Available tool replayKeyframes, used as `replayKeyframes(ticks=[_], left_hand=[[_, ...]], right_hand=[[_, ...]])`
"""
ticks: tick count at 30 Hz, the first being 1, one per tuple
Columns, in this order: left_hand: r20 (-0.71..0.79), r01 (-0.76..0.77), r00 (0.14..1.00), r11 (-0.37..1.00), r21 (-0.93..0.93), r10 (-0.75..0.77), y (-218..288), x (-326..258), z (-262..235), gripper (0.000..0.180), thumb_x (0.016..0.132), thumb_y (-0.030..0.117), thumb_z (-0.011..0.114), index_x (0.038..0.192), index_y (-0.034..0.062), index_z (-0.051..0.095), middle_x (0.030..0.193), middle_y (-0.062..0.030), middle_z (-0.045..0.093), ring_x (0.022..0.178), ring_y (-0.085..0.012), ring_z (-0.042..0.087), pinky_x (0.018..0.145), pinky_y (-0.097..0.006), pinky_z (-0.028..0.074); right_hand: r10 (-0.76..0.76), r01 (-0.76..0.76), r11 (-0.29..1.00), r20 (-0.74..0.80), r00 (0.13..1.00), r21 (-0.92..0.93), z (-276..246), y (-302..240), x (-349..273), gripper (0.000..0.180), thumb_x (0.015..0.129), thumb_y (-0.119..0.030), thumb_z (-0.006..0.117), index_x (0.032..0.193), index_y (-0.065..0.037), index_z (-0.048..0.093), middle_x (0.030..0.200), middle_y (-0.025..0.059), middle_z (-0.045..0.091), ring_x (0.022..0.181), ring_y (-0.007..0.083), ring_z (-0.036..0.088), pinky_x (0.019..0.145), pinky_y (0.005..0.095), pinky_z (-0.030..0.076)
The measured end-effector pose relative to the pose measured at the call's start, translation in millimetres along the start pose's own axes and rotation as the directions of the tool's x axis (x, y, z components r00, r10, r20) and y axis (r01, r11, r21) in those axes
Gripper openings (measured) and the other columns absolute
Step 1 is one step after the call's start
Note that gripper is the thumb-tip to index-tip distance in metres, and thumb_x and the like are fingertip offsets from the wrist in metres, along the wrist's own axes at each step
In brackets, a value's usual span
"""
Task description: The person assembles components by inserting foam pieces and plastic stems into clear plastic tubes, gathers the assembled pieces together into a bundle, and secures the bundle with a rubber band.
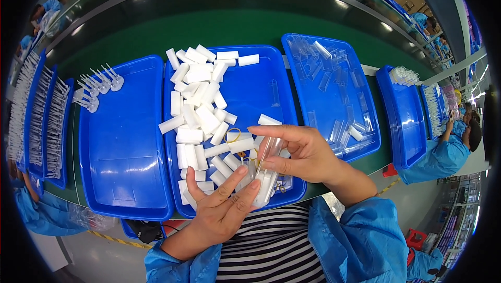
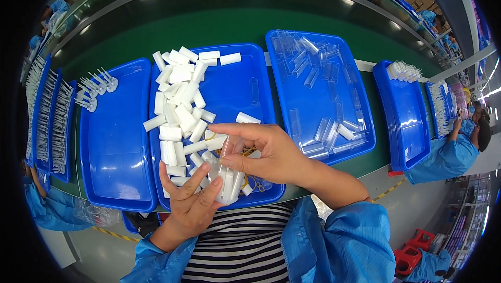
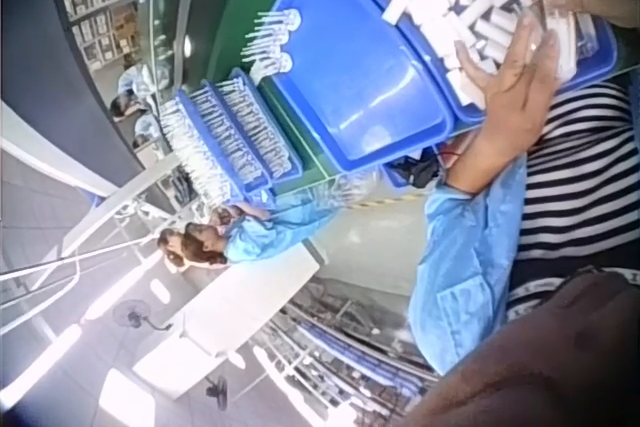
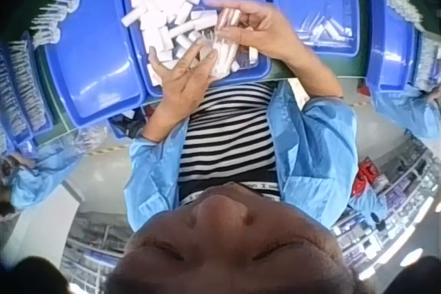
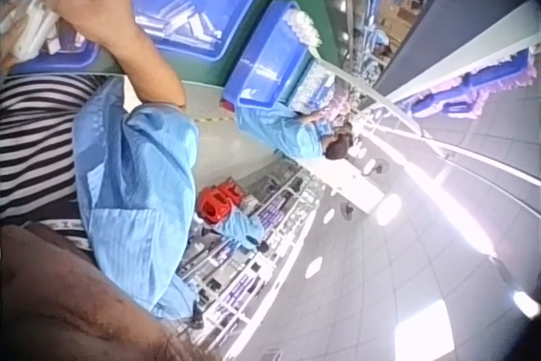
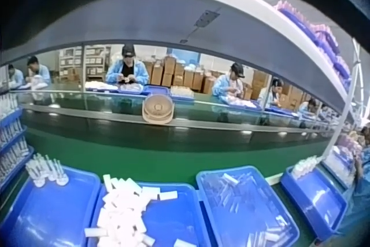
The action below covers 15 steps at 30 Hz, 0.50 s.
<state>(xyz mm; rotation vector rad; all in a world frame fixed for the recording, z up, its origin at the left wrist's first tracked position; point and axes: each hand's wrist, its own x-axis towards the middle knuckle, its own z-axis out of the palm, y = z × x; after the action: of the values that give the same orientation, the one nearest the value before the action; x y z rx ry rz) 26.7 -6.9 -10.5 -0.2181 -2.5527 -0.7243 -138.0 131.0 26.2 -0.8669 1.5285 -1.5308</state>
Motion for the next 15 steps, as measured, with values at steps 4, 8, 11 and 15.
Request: replayKeyframes(ticks=[4, 8, 11, 15], left_hand=[[0.018, 0.002, 1.000, 1.000, 0.022, -0.002, 1.1, -1.9, 1.0, 0.037, 0.081, 0.020, 0.060, 0.116, 0.0097, 0.056, 0.098, 0.0018, 0.065, 0.120, -0.0164, 0.046, 0.097, -0.065, -0.003], [0.034, -0.007, 0.999, 1.000, 0.028, 0.006, 0.0, -0.9, 0.2, 0.039, 0.081, 0.021, 0.061, 0.118, 0.0105, 0.055, 0.098, 0.0029, 0.065, 0.120, -0.0165, 0.046, 0.096, -0.066, -0.003], [0.040, 0.001, 0.999, 1.000, 0.030, -0.003, 0.3, 0.3, -1.2, 0.040, 0.081, 0.022, 0.061, 0.119, 0.0108, 0.054, 0.096, 0.0037, 0.065, 0.120, -0.0165, 0.046, 0.097, -0.065, -0.003], [0.051, 0.000, 0.999, 1.000, 0.031, -0.002, 0.0, 0.5, -0.9, 0.041, 0.081, 0.023, 0.060, 0.120, 0.0111, 0.053, 0.094, 0.0039, 0.066, 0.121, -0.0166, 0.045, 0.097, -0.065, -0.004]], right_hand=[[0.006, -0.006, 1.000, -0.004, 1.000, -0.019, -1.0, 0.4, -0.1, 0.048, 0.079, 0.003, 0.063, 0.125, -0.002, 0.049, 0.090, 0.0045, 0.060, 0.085, 0.0102, 0.057, 0.078, 0.0235, 0.046], [0.002, -0.002, 0.997, 0.001, 1.000, -0.079, -2.2, 1.4, -0.3, 0.049, 0.078, 0.003, 0.065, 0.124, -0.002, 0.050, 0.089, 0.0049, 0.060, 0.084, 0.0102, 0.057, 0.078, 0.0241, 0.046], [-0.004, 0.004, 0.997, 0.001, 1.000, -0.074, -1.7, 0.6, -0.3, 0.049, 0.077, 0.003, 0.065, 0.123, -0.002, 0.050, 0.089, 0.0054, 0.061, 0.084, 0.0104, 0.057, 0.077, 0.0242, 0.047], [-0.040, 0.040, 0.999, -0.008, 0.999, -0.017, -1.9, 2.5, -0.5, 0.048, 0.077, 0.003, 0.064, 0.123, 0.000, 0.050, 0.088, 0.0065, 0.061, 0.084, 0.0110, 0.058, 0.075, 0.0239, 0.048]])
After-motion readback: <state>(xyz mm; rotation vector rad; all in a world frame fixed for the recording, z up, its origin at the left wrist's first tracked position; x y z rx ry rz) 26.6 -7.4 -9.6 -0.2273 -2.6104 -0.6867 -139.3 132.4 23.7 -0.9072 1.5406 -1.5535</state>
